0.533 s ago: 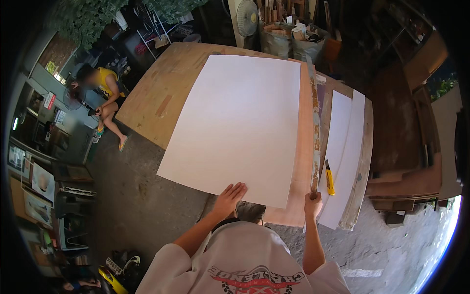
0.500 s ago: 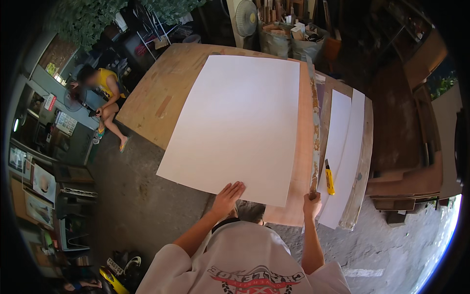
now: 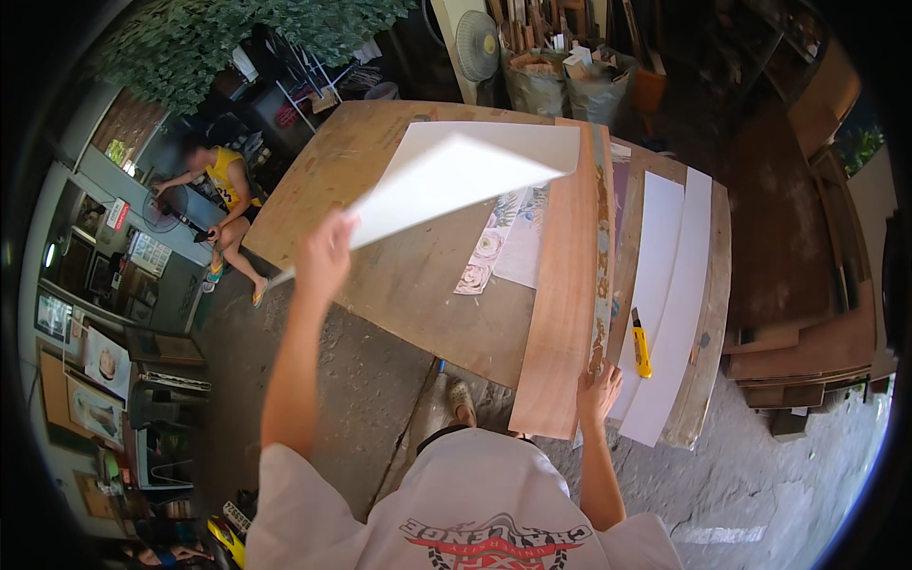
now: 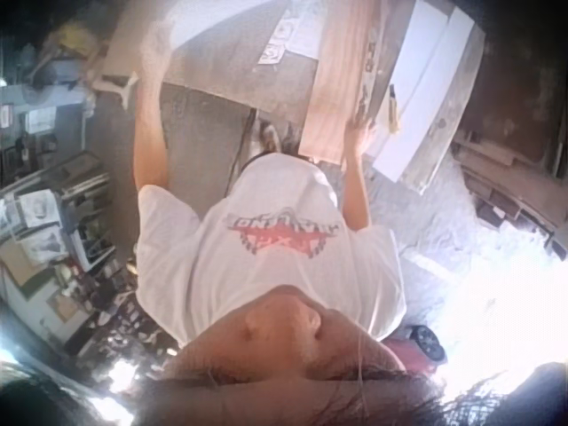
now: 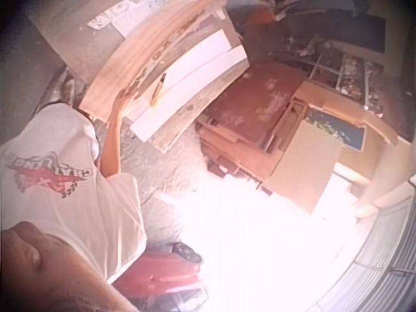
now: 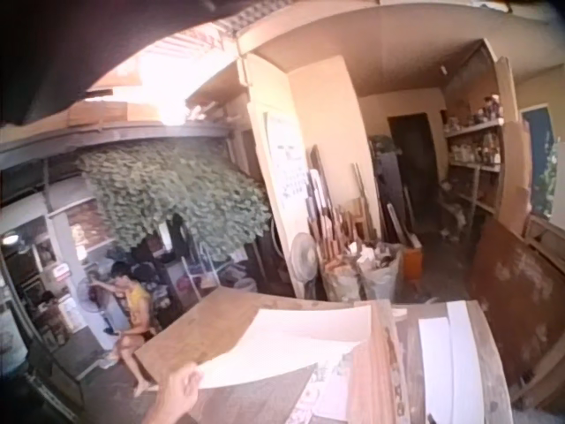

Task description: The person cuts a large white board into smaller pieces using a utility knife and a wooden straightedge on a workbench. After cutting, the person walks into a shop and measures a framed artwork with a tape measure.

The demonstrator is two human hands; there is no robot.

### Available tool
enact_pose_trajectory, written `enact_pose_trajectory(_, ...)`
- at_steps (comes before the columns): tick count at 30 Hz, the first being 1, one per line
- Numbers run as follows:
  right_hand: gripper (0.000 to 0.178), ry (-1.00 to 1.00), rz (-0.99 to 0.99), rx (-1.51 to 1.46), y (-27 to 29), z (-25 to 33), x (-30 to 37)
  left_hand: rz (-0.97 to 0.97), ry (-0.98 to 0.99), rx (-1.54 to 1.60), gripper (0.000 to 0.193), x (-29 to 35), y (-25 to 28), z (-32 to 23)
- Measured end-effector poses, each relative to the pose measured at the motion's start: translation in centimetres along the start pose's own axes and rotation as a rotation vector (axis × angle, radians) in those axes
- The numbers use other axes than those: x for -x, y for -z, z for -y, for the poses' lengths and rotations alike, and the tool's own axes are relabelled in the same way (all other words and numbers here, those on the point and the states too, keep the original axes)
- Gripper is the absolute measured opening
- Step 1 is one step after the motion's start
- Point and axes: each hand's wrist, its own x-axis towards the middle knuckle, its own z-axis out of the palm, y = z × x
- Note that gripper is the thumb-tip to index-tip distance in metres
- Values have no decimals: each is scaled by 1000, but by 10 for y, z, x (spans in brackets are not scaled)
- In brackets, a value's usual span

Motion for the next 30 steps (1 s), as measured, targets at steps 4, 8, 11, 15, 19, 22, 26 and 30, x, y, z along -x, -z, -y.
enact_pose_trajectory(4,25,75,219,-161,16,-3,-13,44,-154,-125,27,-141,50,8)
enact_pose_trajectory(8,19,56,251,-206,26,-12,-9,2,-282,-180,45,-263,81,16)
enact_pose_trajectory(11,17,-18,238,-261,37,-21,6,-163,-307,-260,59,-327,93,19)
enact_pose_trajectory(15,16,-129,205,-284,47,-29,36,-152,-340,-250,66,-377,110,12)
enact_pose_trajectory(19,14,-191,215,-292,44,-27,64,-175,-392,-213,64,-395,122,6)
enact_pose_trajectory(22,14,-180,239,-291,37,-15,71,-169,-411,-191,61,-397,130,3)
enact_pose_trajectory(26,26,-138,289,-270,37,28,50,-113,-395,-145,72,-389,137,2)
enact_pose_trajectory(30,59,208,180,-57,51,124,-19,-110,-448,-111,59,-383,136,4)
